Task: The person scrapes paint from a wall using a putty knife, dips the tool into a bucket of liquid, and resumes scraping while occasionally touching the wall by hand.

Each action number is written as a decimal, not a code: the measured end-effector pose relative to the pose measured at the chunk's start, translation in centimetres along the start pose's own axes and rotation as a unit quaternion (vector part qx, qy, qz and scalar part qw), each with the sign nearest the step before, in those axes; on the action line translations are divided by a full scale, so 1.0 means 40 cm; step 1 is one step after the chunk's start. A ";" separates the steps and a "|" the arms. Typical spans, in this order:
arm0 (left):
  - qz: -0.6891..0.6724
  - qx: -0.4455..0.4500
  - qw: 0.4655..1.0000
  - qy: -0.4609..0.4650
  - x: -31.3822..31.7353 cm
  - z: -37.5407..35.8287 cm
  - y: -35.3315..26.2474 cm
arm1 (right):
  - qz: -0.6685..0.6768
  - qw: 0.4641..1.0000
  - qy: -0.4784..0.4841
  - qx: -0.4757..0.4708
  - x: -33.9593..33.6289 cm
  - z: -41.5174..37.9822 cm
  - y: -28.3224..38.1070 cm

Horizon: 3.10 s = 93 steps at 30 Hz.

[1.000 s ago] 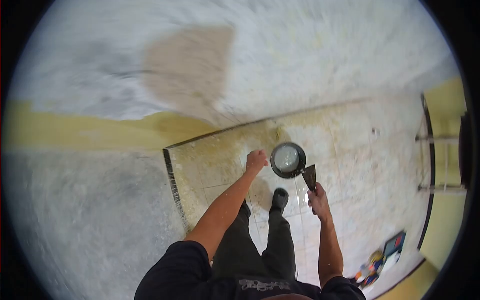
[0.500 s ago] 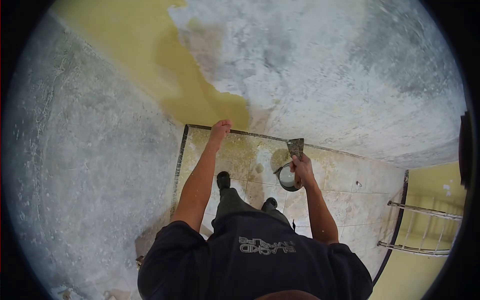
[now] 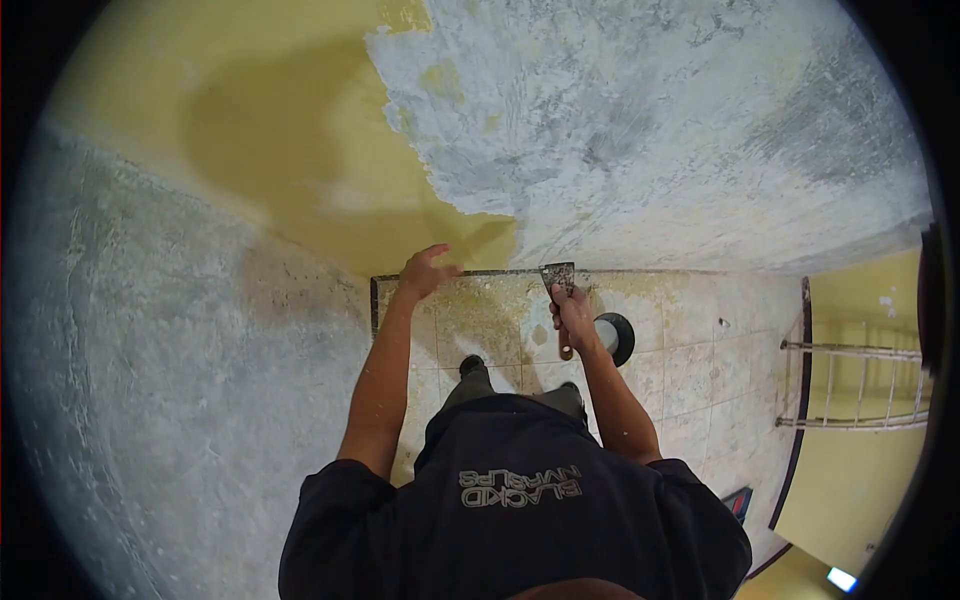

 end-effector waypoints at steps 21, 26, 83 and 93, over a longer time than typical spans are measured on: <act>0.383 0.480 0.592 -0.523 0.159 0.208 -0.370 | -0.107 0.989 -0.014 0.100 -0.224 -0.095 -0.103; 0.520 0.416 0.557 -0.497 0.436 0.415 -0.078 | -0.108 0.978 -0.022 0.176 -0.337 -0.188 -0.259; -0.332 -0.471 0.733 0.361 0.194 -1.211 0.445 | -0.019 0.900 0.115 0.419 -0.296 -0.904 -0.138; -0.175 -0.525 0.628 0.547 0.236 -0.907 0.427 | -0.317 0.859 0.183 0.358 -0.598 -0.403 -0.280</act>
Point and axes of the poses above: each hand's wrist, its own z-axis towards the middle knuckle, its own x-axis out of the palm, y = z × x, the point moved 6 cm from there along z, towards the middle knuckle, and after that the axes turned 13 degrees about -x, right-handed, at the moved point
